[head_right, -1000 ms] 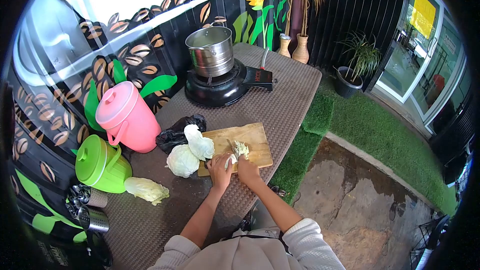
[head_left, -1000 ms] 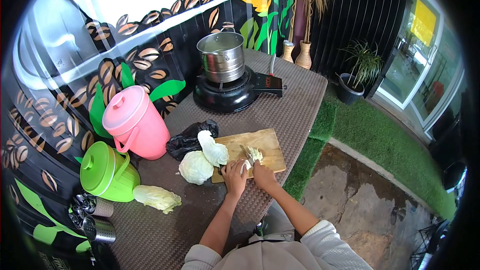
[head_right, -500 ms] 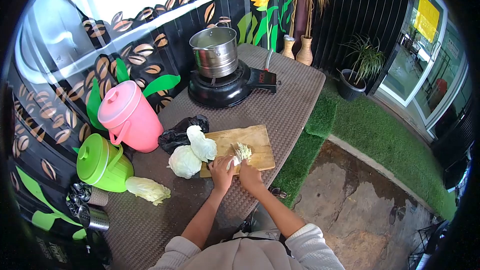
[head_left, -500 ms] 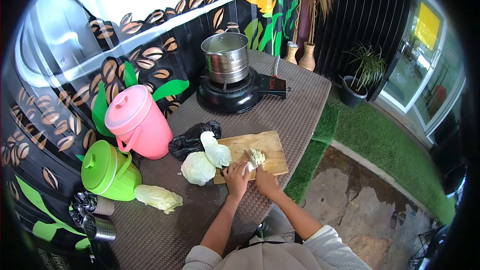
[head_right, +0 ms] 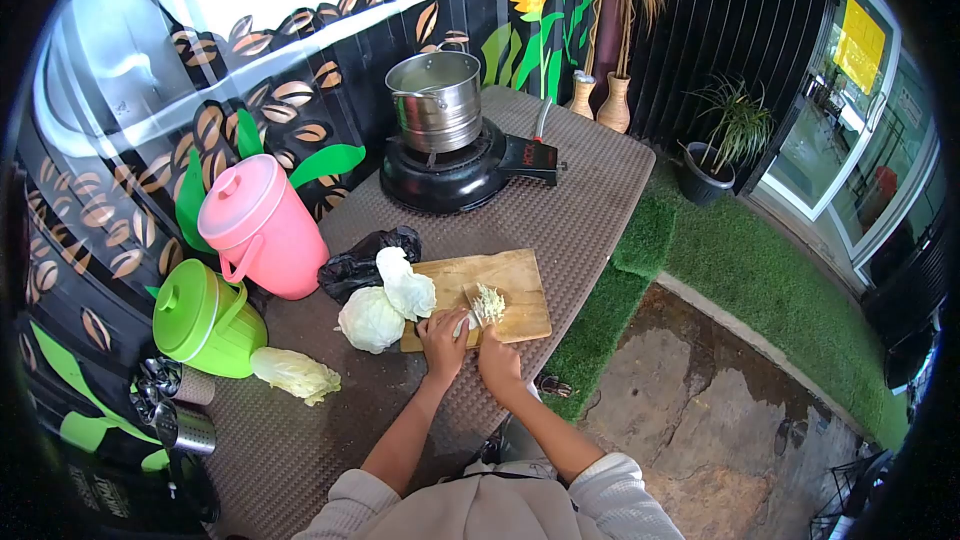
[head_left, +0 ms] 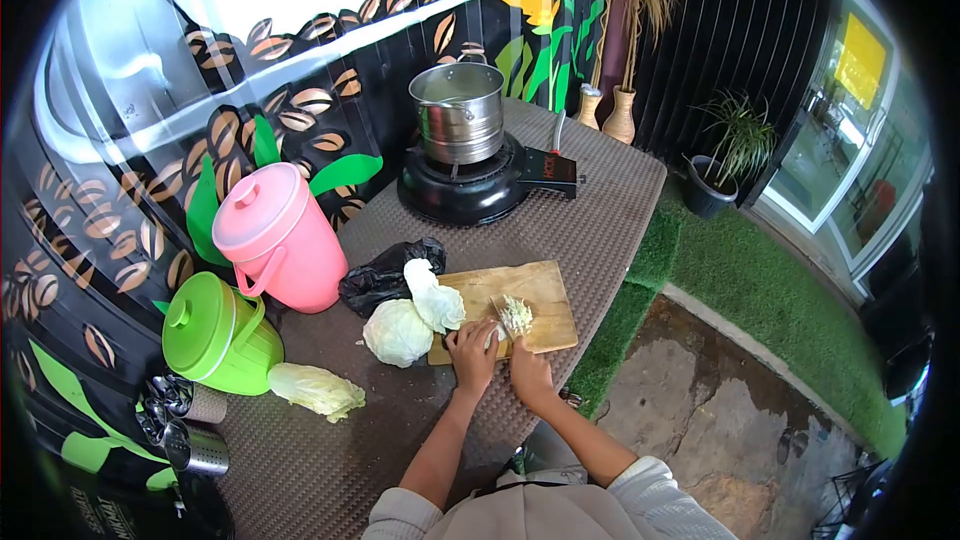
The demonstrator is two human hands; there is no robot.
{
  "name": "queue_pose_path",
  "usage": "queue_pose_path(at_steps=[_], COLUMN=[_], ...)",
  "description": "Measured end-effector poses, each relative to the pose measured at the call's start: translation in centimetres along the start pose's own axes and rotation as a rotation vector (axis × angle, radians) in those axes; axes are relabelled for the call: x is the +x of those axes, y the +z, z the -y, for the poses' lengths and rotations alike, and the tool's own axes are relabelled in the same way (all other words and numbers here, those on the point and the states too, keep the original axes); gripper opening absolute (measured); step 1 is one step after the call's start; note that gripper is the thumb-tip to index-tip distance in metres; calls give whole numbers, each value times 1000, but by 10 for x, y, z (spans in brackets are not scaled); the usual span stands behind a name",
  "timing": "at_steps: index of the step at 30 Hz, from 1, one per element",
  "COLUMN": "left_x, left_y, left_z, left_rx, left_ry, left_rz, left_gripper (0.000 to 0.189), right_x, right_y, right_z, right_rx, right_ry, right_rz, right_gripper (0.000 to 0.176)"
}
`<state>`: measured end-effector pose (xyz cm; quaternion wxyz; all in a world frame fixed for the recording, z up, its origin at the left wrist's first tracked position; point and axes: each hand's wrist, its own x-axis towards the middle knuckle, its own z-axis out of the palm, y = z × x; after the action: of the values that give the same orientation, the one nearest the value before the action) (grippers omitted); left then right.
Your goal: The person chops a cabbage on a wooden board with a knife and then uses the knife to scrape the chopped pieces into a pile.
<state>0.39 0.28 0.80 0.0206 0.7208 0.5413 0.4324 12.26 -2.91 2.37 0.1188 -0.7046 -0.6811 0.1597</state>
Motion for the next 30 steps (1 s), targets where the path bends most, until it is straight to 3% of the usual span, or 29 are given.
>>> queue_pose_path(at_steps=[7, 10, 14, 16, 20, 22, 26, 28, 30], left_x=[-2, -1, -2, -3, -4, -3, -4, -3, -4], left_y=[-1, -1, -1, 1, 2, 3, 3, 2, 2], left_z=[0, 1, 0, 3, 5, 5, 5, 6, 5], left_rx=[17, 22, 4, 13, 20, 13, 10, 15, 14], left_ry=[16, 21, 24, 39, 44, 37, 31, 37, 34], left_rz=[6, -9, -18, -14, -21, -22, -20, -17, -12], left_gripper=[17, 17, 16, 16, 16, 15, 15, 15, 15], right_x=[10, -2, 11, 22, 8, -1, 14, 23, 15], right_y=[-20, 0, 0, -10, -19, -2, 9, -13, -22], right_z=[-8, 0, -1, -6, -1, 2, -1, -4, -3], right_rx=[9, -25, 48, -22, -57, -4, -29, -13, -34], right_ry=[-135, -27, -39, -184, -146, -15, -99, -178, -194], right_rz=[7, -8, -49, -38, 6, -33, -133, 3, 9], right_gripper=[19, 21, 21, 17, 16, 19, 21, 18, 18])
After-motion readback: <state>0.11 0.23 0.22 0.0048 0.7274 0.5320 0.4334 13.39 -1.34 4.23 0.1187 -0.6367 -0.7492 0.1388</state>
